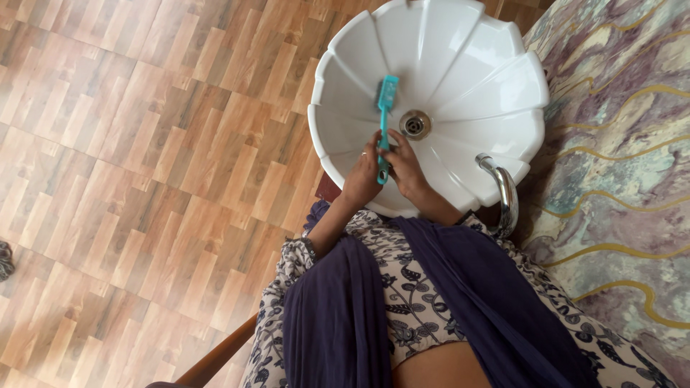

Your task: The person scrubs the inside of a white, flower-shaped sink using a teal brush. They repeatedly scrub the basin and the drain area with both hands, focusing on the interior surfaces.

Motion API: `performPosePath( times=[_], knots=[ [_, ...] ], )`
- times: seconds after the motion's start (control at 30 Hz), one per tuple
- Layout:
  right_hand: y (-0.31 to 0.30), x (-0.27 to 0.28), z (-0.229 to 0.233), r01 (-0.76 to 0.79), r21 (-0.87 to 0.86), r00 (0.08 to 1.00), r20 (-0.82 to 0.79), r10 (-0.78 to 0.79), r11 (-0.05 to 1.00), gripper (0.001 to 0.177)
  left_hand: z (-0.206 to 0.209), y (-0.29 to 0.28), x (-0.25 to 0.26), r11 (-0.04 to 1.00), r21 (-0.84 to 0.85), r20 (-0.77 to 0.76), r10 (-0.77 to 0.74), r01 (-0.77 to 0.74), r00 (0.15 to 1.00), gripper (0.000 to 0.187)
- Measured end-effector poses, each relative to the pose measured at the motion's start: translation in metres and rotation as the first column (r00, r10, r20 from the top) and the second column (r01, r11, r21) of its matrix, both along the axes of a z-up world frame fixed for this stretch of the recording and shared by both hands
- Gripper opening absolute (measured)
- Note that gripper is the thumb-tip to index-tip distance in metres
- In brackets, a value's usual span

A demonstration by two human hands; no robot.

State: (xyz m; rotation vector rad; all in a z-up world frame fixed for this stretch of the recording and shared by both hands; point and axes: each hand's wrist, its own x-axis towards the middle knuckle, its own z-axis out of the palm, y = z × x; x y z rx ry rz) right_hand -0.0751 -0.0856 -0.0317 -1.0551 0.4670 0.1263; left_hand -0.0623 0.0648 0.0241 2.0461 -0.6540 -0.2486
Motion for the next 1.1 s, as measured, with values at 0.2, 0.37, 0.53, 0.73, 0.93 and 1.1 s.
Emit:
performPosePath(
  times=[0.2,0.37,0.53,0.73,0.93,1.1],
  knots=[
    [-0.026,0.005,-0.009,0.363,0.019,0.931,0.047,-0.363,0.932,0.058,-0.014,-0.003,0.034,0.937,0.252,0.440,-0.334,0.242,0.834,0.086],
    [-0.013,0.013,0.004,0.276,0.121,0.959,-0.095,-0.266,0.954,0.065,-0.032,-0.007,0.091,0.934,0.355,0.269,-0.048,-0.052,0.962,0.083],
    [-0.013,0.006,-0.035,-0.163,0.177,0.986,0.073,0.152,0.971,0.066,-0.058,-0.007,0.095,0.931,0.221,0.318,0.214,-0.292,0.924,0.075],
    [-0.033,0.014,0.000,0.457,0.120,0.888,-0.016,-0.459,0.881,0.082,-0.050,-0.007,0.088,0.928,0.224,0.295,0.226,-0.298,0.928,0.074],
    [-0.022,0.011,0.016,-0.245,0.375,0.965,0.007,0.261,0.894,0.074,-0.054,-0.005,0.093,0.929,0.200,0.342,0.232,-0.311,0.911,0.072],
    [-0.038,0.013,-0.005,-0.098,0.342,0.994,0.080,0.075,0.935,0.064,-0.052,-0.008,0.088,0.922,0.237,0.330,0.220,-0.306,0.918,0.070]
  ],
)
